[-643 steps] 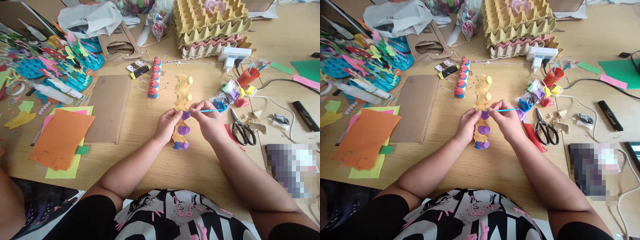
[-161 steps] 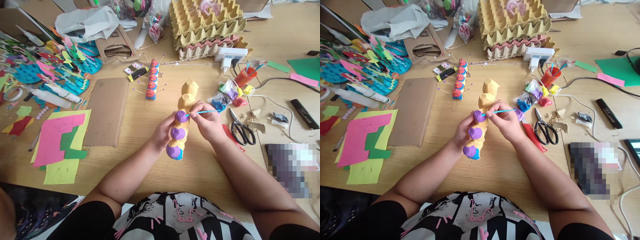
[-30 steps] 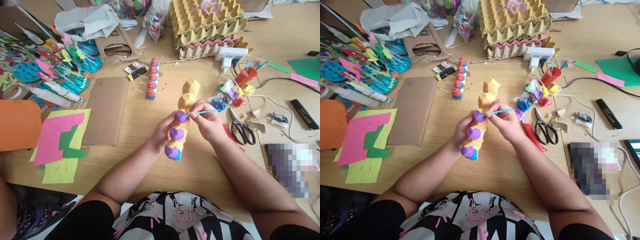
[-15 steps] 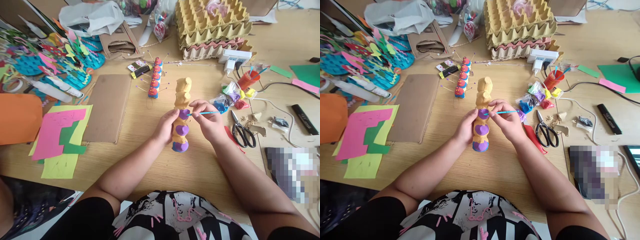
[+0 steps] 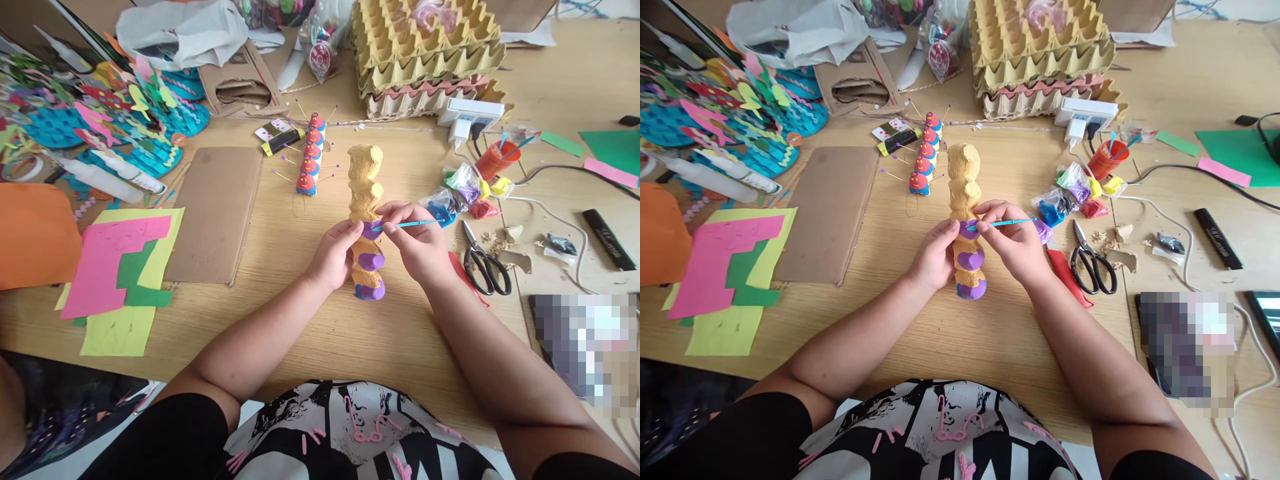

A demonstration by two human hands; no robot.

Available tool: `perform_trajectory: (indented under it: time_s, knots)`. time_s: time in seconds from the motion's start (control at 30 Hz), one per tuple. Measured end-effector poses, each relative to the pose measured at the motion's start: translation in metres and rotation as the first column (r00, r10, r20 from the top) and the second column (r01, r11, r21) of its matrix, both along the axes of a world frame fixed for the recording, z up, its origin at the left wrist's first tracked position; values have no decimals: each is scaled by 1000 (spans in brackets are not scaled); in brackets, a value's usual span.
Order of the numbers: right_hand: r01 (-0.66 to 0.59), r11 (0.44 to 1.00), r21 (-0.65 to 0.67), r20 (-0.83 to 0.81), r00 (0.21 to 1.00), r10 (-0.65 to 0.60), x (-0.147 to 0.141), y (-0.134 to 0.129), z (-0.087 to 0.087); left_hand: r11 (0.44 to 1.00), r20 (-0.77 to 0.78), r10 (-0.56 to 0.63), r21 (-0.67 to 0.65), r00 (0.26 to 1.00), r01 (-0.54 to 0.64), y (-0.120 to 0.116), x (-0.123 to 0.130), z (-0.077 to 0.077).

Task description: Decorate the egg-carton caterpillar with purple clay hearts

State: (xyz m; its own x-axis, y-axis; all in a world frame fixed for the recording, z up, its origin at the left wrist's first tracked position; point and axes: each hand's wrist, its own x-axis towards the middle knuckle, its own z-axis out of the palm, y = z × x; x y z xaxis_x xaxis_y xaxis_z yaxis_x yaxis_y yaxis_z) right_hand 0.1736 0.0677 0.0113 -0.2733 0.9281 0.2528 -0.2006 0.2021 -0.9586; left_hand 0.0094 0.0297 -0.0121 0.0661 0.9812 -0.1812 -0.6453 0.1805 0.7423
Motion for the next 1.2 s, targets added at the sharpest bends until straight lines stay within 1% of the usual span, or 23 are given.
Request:
perform_trajectory:
  time_s: [0.17, 0.4, 0.57, 0.67, 0.8, 0.9, 1.0, 1.07, 1.2]
  knots:
    - [5, 999, -39, -13, 1000, -6, -2, 1, 3, 1000, 0, -4, -17, 1000, 4, -1, 0, 1]
    - [-2, 999, -52, -35, 999, 1, -4, -1, 8, 999, -17, -46, -25, 999, 45, -3, -1, 6]
    - [-26, 997, -69, -65, 998, 22, -3, 1, 10, 1000, -28, -25, 6, 999, 26, -3, -1, 8]
    - [-41, 996, -74, -49, 998, 38, -2, 3, 11, 1000, -50, -5, 14, 999, 5, -4, 0, 8]
    - [-72, 993, -88, -31, 997, 69, 1, 5, 9, 1000, -78, 26, 18, 997, -25, -3, 0, 8]
    - [-108, 985, -132, -84, 992, 98, 2, 7, 5, 999, -62, 28, 32, 998, -26, -3, 1, 7]
    - [-121, 975, -188, -115, 988, 101, 1, 7, 3, 1000, -66, 25, 9, 998, -24, -3, 1, 6]
    - [-106, 976, -189, -108, 990, 86, -1, 6, 3, 1000, -75, 29, 8, 997, -29, -3, 1, 5]
    - [-102, 983, -151, -111, 990, 85, -1, 5, 2, 999, -100, 27, 42, 995, -23, -3, 0, 2]
